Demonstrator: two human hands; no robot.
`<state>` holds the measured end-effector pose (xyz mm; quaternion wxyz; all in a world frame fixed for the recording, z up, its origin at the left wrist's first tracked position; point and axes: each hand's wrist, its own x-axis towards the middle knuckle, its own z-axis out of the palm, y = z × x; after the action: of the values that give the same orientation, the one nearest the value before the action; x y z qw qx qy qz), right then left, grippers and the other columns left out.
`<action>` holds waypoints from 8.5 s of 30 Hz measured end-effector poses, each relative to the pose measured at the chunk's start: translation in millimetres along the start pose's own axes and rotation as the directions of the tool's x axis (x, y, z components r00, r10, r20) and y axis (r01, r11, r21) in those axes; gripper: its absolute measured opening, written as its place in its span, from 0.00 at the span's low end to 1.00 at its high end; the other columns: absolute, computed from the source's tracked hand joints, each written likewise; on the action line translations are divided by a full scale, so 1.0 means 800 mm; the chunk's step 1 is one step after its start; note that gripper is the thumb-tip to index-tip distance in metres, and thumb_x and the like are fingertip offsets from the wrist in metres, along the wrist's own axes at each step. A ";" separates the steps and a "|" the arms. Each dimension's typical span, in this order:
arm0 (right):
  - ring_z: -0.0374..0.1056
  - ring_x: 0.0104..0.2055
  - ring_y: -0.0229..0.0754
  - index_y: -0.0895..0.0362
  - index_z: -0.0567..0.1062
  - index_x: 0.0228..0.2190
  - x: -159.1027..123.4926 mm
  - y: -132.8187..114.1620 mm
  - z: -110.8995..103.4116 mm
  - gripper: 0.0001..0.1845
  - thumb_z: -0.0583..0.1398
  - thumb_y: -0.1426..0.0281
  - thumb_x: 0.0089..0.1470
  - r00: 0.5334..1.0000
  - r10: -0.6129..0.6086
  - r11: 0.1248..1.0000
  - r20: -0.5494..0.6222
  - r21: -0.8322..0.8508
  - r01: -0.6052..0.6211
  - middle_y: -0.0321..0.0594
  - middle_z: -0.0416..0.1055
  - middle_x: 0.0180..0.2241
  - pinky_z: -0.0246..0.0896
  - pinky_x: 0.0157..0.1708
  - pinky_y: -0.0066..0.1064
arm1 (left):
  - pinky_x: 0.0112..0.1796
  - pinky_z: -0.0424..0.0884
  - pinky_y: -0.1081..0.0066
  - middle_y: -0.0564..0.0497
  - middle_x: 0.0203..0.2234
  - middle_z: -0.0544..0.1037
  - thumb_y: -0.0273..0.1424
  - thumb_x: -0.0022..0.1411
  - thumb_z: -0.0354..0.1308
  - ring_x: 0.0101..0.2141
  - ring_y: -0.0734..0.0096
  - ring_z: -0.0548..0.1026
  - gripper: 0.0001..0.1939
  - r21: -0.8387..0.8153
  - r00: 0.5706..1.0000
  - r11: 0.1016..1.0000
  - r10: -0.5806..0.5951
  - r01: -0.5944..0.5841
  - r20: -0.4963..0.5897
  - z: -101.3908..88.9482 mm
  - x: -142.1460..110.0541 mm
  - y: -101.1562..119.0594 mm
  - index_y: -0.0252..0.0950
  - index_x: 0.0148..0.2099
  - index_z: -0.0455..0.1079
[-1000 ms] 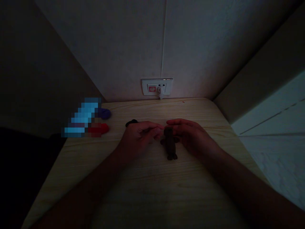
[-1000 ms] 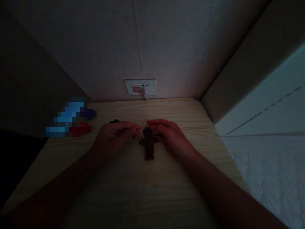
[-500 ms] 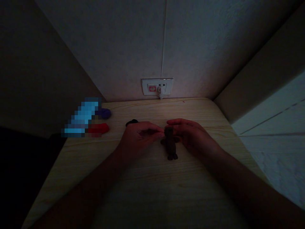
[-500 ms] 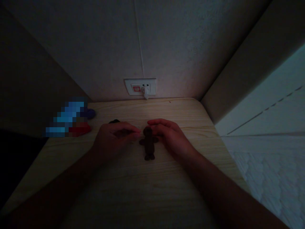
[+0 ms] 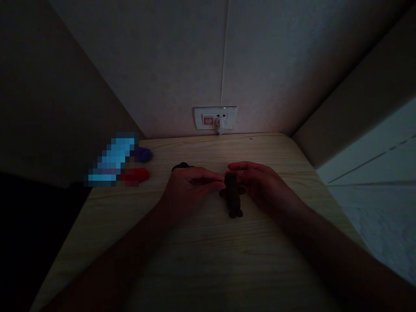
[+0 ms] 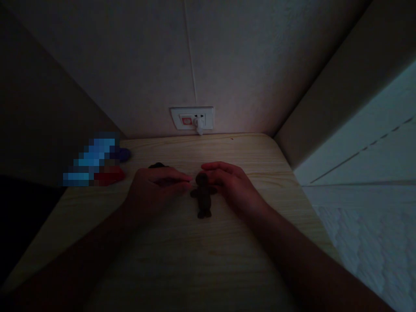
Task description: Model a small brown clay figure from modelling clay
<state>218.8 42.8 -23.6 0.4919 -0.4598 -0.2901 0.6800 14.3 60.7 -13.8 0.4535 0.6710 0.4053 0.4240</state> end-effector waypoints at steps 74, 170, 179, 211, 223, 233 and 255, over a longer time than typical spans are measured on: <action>0.75 0.35 0.44 0.57 0.85 0.35 -0.001 0.000 0.002 0.13 0.72 0.70 0.42 1.000 -0.003 1.000 0.000 -0.020 0.003 0.41 0.83 0.32 0.67 0.37 0.37 | 0.41 0.83 0.73 0.51 0.38 0.89 0.22 0.60 0.69 0.38 0.68 0.87 0.10 0.069 0.997 0.995 0.073 -0.073 0.004 0.001 -0.001 -0.008 0.39 0.43 0.84; 0.75 0.35 0.45 0.56 0.85 0.33 -0.002 -0.001 0.002 0.11 0.70 0.70 0.43 1.000 -0.011 0.998 -0.010 -0.061 0.011 0.41 0.83 0.33 0.66 0.38 0.37 | 0.32 0.79 0.73 0.53 0.26 0.86 0.28 0.64 0.66 0.27 0.70 0.83 0.06 0.082 0.999 0.996 0.028 -0.032 0.045 -0.001 -0.002 -0.012 0.39 0.37 0.86; 0.76 0.34 0.46 0.56 0.84 0.33 -0.002 0.000 0.002 0.11 0.71 0.70 0.43 1.000 -0.013 0.999 0.006 -0.046 0.013 0.42 0.82 0.32 0.67 0.37 0.38 | 0.37 0.83 0.70 0.51 0.33 0.89 0.23 0.59 0.69 0.34 0.65 0.87 0.08 0.066 0.999 0.997 0.043 -0.042 -0.010 0.001 0.000 -0.013 0.41 0.39 0.86; 0.76 0.34 0.44 0.57 0.85 0.34 0.001 0.001 0.000 0.14 0.71 0.70 0.40 1.000 -0.010 0.999 0.004 -0.046 0.010 0.40 0.83 0.31 0.68 0.36 0.35 | 0.39 0.82 0.75 0.52 0.34 0.89 0.21 0.59 0.68 0.35 0.70 0.87 0.09 -0.001 1.000 1.000 -0.009 0.009 0.020 0.004 0.001 -0.009 0.37 0.40 0.84; 0.76 0.33 0.43 0.57 0.85 0.35 0.000 0.002 -0.002 0.13 0.71 0.70 0.43 1.000 -0.018 0.998 0.022 -0.055 0.019 0.40 0.82 0.32 0.67 0.36 0.35 | 0.32 0.77 0.78 0.55 0.25 0.82 0.29 0.67 0.62 0.28 0.76 0.80 0.05 -0.015 0.999 0.999 0.029 -0.028 0.031 0.002 0.001 -0.015 0.35 0.37 0.77; 0.77 0.34 0.45 0.57 0.85 0.35 -0.001 0.000 0.000 0.13 0.71 0.69 0.43 1.000 -0.004 0.998 0.009 -0.067 0.005 0.41 0.83 0.33 0.68 0.38 0.37 | 0.37 0.78 0.75 0.53 0.31 0.84 0.28 0.62 0.67 0.33 0.73 0.82 0.01 0.001 1.000 1.000 0.005 -0.005 0.026 0.002 0.000 -0.020 0.36 0.38 0.78; 0.75 0.34 0.45 0.56 0.85 0.35 0.000 0.001 0.001 0.12 0.71 0.69 0.43 1.000 -0.012 0.997 0.005 -0.071 0.012 0.41 0.82 0.32 0.67 0.38 0.39 | 0.33 0.78 0.73 0.52 0.28 0.86 0.26 0.61 0.66 0.29 0.70 0.82 0.03 0.127 0.998 0.992 0.011 -0.018 0.056 0.003 0.000 -0.008 0.37 0.34 0.81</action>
<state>217.9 42.5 -24.5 0.4787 -0.4736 -0.3178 0.6675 15.1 61.5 -20.1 0.4176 0.7130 0.4139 0.3819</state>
